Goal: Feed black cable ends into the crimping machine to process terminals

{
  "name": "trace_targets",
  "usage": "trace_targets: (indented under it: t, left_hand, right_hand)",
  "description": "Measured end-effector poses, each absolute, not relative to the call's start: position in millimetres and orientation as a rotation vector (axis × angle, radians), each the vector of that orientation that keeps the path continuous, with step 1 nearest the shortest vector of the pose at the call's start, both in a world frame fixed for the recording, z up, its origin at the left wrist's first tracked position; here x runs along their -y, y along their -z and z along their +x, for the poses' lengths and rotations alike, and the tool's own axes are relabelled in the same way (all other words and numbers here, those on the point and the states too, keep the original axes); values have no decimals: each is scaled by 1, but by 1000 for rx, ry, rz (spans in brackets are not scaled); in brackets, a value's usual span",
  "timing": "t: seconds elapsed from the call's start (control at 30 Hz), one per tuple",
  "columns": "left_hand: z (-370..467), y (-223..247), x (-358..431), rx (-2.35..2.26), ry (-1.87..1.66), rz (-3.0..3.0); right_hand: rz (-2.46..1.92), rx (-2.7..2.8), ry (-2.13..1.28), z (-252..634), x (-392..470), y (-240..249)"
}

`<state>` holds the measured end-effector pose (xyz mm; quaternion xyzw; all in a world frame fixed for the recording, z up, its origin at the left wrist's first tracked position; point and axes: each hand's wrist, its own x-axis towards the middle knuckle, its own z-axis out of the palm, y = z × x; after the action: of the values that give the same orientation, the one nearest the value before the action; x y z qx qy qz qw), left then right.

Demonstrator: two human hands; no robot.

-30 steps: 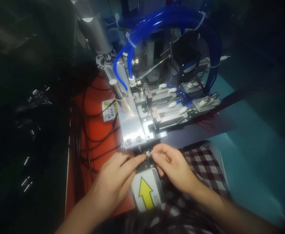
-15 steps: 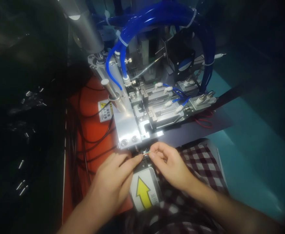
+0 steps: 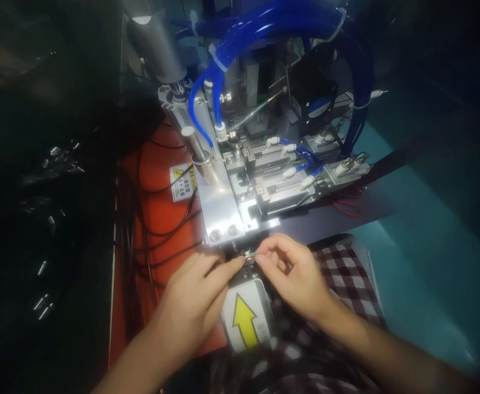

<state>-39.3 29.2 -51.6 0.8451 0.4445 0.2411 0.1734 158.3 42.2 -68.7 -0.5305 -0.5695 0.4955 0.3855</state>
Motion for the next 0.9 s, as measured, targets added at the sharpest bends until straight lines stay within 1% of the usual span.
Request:
trace_targets:
  t: [0.13,0.53,0.9]
  left_hand:
    - [-40,54,-28,-1260,-704,2386]
    - [-39,51,-31,-1237,-703,2399]
    - [-40,54,-29,-1231,-710,2386]
  right_hand:
    - [-1332,1542,-1184,158,-43,67]
    - [-1331,1398,-1371,155,-40,72]
    - [-1330,1415,-1414,155,-41,72]
